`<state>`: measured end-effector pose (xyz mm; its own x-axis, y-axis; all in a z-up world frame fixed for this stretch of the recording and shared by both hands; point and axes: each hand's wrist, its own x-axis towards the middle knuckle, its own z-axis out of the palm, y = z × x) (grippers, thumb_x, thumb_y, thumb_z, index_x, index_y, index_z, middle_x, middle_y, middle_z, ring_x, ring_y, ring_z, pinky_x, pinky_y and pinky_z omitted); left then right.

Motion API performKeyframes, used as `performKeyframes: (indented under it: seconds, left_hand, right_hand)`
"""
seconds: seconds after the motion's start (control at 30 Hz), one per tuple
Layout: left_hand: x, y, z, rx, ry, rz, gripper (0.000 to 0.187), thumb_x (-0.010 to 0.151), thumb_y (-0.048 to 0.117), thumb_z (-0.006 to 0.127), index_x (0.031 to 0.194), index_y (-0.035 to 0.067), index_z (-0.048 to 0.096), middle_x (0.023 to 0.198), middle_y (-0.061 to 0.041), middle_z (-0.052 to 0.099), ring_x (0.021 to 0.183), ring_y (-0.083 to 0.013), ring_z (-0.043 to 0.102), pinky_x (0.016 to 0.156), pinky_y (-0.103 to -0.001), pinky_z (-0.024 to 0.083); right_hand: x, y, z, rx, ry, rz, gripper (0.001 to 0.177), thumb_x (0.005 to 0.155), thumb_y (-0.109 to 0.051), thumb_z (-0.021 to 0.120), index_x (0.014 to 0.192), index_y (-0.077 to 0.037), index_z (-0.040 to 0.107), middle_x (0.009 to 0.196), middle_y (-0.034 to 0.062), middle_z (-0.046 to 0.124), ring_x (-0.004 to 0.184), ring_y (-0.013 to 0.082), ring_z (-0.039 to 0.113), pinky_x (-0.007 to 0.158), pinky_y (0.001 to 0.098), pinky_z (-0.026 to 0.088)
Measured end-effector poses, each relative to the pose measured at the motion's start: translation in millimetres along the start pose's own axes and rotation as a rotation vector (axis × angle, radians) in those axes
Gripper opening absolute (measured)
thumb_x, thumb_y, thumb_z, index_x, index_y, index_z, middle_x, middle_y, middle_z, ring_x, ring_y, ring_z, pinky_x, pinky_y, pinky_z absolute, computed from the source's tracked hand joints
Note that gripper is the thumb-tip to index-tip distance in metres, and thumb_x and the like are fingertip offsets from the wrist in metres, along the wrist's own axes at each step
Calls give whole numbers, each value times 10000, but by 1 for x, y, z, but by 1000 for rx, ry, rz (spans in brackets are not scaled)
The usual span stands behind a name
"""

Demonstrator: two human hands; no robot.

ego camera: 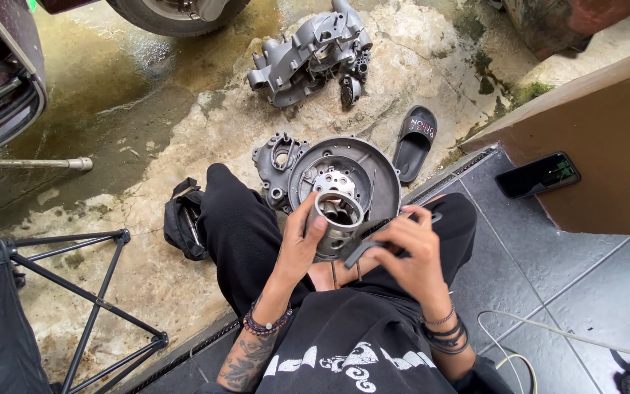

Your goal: The person scrubs various disassembled motorcycle engine parts using a wire brush. They clean a circular metal plate, a cylindrical component, and a larger cylindrical housing, focusing on removing grime from surfaces and crevices.

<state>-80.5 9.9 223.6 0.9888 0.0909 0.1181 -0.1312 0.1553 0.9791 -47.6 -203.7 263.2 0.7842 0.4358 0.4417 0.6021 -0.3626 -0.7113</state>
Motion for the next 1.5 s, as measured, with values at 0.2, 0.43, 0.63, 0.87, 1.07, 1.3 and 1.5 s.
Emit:
performKeyframes:
  seconds: [0.2, 0.43, 0.63, 0.87, 1.07, 1.3, 1.5]
  left_hand:
    - [2, 4, 7, -80, 8, -10, 552, 1059, 488, 453, 1279, 22, 650, 1067, -123, 709, 1021, -147, 548, 919, -407, 511]
    - [-15, -63, -8, -83, -31, -29, 534, 1058, 475, 445, 1236, 33, 687, 1000, -118, 727, 966, -145, 588, 863, -394, 526]
    - [-17, -53, -9, -41, -69, -50, 529, 1057, 476, 437, 1188, 39, 706, 976, -134, 725, 942, -170, 600, 853, -401, 521]
    - [-5, -15, 4, -31, -98, -40, 529, 1057, 495, 436, 1191, 51, 692, 974, -135, 719, 945, -168, 601, 857, -402, 526]
    - [1, 2, 8, -50, -126, -40, 535, 1059, 498, 426, 1189, 56, 698, 971, -129, 719, 944, -163, 599, 858, -398, 523]
    - [-1, -1, 6, -27, -120, -58, 527, 1054, 487, 438, 1203, 46, 685, 1010, -123, 721, 968, -159, 585, 882, -410, 523]
    - [0, -10, 5, -14, -109, -59, 557, 1004, 539, 531, 1230, 51, 674, 1050, -114, 717, 996, -143, 569, 895, -381, 517]
  right_hand:
    - [4, -7, -4, -5, 21, 3, 292, 829, -394, 816, 819, -113, 737, 596, 14, 574, 595, 197, 587, 1046, 461, 388]
    - [2, 6, -10, 7, 86, 53, 267, 828, -355, 826, 821, -102, 740, 580, -4, 568, 565, 168, 552, 1058, 441, 380]
    - [3, 1, -9, 45, 77, 32, 327, 816, -443, 804, 806, -120, 753, 592, -3, 596, 550, 156, 557, 1050, 431, 384]
    - [-1, -5, -8, 68, 78, 54, 320, 800, -463, 795, 795, -145, 760, 621, -15, 634, 565, 149, 578, 1051, 426, 381]
    - [0, -3, -14, 62, 120, 74, 343, 849, -471, 765, 810, -131, 755, 620, -3, 624, 576, 153, 579, 1051, 412, 380]
    - [-4, 12, -17, 67, 164, 119, 333, 859, -434, 779, 825, -104, 752, 595, -5, 603, 553, 134, 546, 1055, 429, 383]
    - [-5, -4, -9, 101, 127, 91, 312, 825, -446, 802, 819, -135, 778, 601, -11, 614, 573, 148, 588, 1044, 406, 389]
